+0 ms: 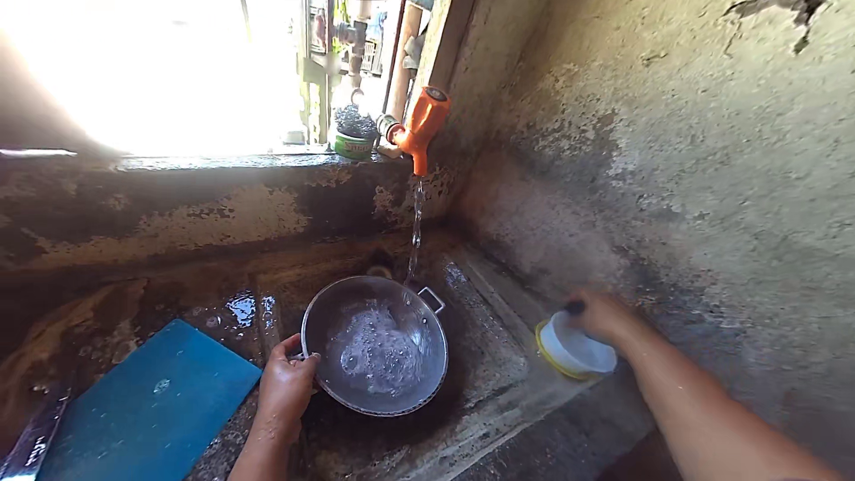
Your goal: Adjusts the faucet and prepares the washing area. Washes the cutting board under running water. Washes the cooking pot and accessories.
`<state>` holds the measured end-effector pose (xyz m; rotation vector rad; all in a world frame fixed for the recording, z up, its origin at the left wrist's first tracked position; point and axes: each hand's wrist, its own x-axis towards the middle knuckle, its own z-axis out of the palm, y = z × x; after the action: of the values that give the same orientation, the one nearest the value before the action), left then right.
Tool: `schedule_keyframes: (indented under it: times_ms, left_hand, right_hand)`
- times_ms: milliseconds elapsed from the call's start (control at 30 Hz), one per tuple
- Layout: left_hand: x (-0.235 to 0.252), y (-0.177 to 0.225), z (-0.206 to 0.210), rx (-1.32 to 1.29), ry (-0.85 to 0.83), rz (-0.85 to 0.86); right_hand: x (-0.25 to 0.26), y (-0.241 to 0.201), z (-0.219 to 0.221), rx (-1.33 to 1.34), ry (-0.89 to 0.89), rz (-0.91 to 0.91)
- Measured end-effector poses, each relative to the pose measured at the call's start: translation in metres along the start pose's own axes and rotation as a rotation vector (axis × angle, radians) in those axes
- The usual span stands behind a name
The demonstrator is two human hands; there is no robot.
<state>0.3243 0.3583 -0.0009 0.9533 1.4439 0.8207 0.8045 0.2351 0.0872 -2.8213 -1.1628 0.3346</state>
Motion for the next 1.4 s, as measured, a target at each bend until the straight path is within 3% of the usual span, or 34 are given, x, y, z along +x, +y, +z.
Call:
schedule_keyframes:
  times_ms: [200, 300, 400, 500, 567, 633, 700, 733, 800, 867, 967, 1033, 1133, 1233, 1300, 1400]
  left_hand:
    - [0.0, 0.002, 0.003, 0.014, -0.003, 0.0]
    - [0.0, 0.003, 0.002, 0.0, 0.001, -0.009]
    - [-0.001, 0.005, 0.002, -0.006, 0.01, -0.012]
    - [0.0, 0.004, 0.001, -0.001, 0.003, -0.01]
    - [0.001, 0.003, 0.001, -0.018, -0.004, -0.015]
    - [0.001, 0.004, 0.002, -0.037, -0.005, -0.007]
    - [0.001, 0.002, 0.002, -0.006, 0.0, 0.013]
    - [0.001, 0.001, 0.001, 0.023, 0.01, 0.02]
    - [0.0, 0.002, 0.001, 0.049, 0.02, 0.016]
    - [-0.001, 0.003, 0.001, 0.033, 0.017, -0.022]
    - [0.0, 0.005, 0.0, 0.009, 0.011, -0.067]
    - [0.0, 0.0, 0.0, 0.061, 0.011, -0.025]
    - [-0.002, -0.004, -0.001, 0.192, 0.041, 0.128]
    - [-0.001, 0.003, -0.002, 0.222, -0.002, -0.049]
    - [0.0, 0.001, -0.002, 0.106, -0.006, -0.086]
    - [0.001, 0.002, -0.002, 0.044, -0.033, -0.064]
  right_hand:
    - [-0.01, 0.026, 0.007, 0.436, -0.05, 0.194]
    - [-0.019, 0.02, -0.002, 0.723, -0.072, 0.148]
    - [-0.039, -0.049, 0.004, 0.807, -0.011, -0.014]
    - [-0.063, -0.14, 0.049, 0.65, -0.051, -0.118]
    - [-0.083, -0.191, 0.094, 0.557, -0.23, -0.287]
    - [-0.104, -0.225, 0.138, 0.404, -0.485, -0.646]
    - [-0.121, -0.254, 0.17, 0.308, -0.623, -0.97]
    - [-0.123, -0.269, 0.18, 0.281, -0.642, -1.05]
    - [-0.107, -0.294, 0.193, 0.272, -0.572, -1.07]
    - [-0.081, -0.314, 0.197, 0.216, -0.47, -0.905]
    - [-0.07, -0.347, 0.211, 0.28, -0.142, -0.636]
    - [-0.089, -0.362, 0.22, 0.487, -0.086, -0.713]
    - [-0.097, -0.374, 0.215, 0.698, -0.195, -1.003]
    - [-0.067, -0.373, 0.222, 0.525, -0.002, -1.125]
    - [-0.042, -0.365, 0.216, 0.329, 0.134, -1.02]
    - [-0.015, -0.341, 0.211, 0.155, 0.313, -0.641]
